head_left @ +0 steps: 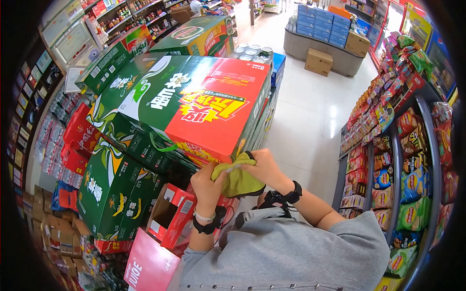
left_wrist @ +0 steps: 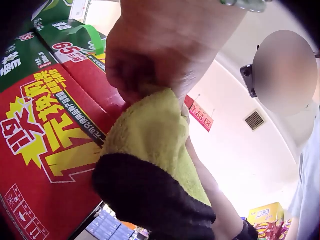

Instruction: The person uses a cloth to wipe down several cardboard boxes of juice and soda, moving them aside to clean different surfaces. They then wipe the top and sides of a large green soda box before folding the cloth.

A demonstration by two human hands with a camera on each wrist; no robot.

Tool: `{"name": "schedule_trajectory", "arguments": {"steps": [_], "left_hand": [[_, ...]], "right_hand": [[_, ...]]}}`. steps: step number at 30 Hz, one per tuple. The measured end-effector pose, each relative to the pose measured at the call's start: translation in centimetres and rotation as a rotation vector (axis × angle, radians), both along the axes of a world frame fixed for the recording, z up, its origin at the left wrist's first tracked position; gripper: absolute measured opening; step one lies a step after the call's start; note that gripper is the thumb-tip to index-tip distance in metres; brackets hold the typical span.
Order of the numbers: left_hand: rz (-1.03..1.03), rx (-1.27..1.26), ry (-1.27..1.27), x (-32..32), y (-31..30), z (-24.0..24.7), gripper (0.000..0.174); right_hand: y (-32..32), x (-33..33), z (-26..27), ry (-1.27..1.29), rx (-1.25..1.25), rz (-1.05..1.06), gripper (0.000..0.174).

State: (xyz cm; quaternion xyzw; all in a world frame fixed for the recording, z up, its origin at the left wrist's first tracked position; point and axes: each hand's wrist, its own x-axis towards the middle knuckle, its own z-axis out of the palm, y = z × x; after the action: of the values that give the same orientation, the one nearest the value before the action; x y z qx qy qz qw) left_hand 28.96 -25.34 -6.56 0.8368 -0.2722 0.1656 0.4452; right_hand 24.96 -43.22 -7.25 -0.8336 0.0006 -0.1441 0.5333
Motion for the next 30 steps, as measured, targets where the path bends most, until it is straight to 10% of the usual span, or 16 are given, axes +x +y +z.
{"name": "schedule_trajectory", "arguments": {"steps": [30], "left_hand": [[0.034,0.096,-0.018,-0.6,0.3,-0.7,0.022]], "right_hand": [[0.3,-0.6,-2.0,-0.065,-0.137,-0.030,0.018]]}}
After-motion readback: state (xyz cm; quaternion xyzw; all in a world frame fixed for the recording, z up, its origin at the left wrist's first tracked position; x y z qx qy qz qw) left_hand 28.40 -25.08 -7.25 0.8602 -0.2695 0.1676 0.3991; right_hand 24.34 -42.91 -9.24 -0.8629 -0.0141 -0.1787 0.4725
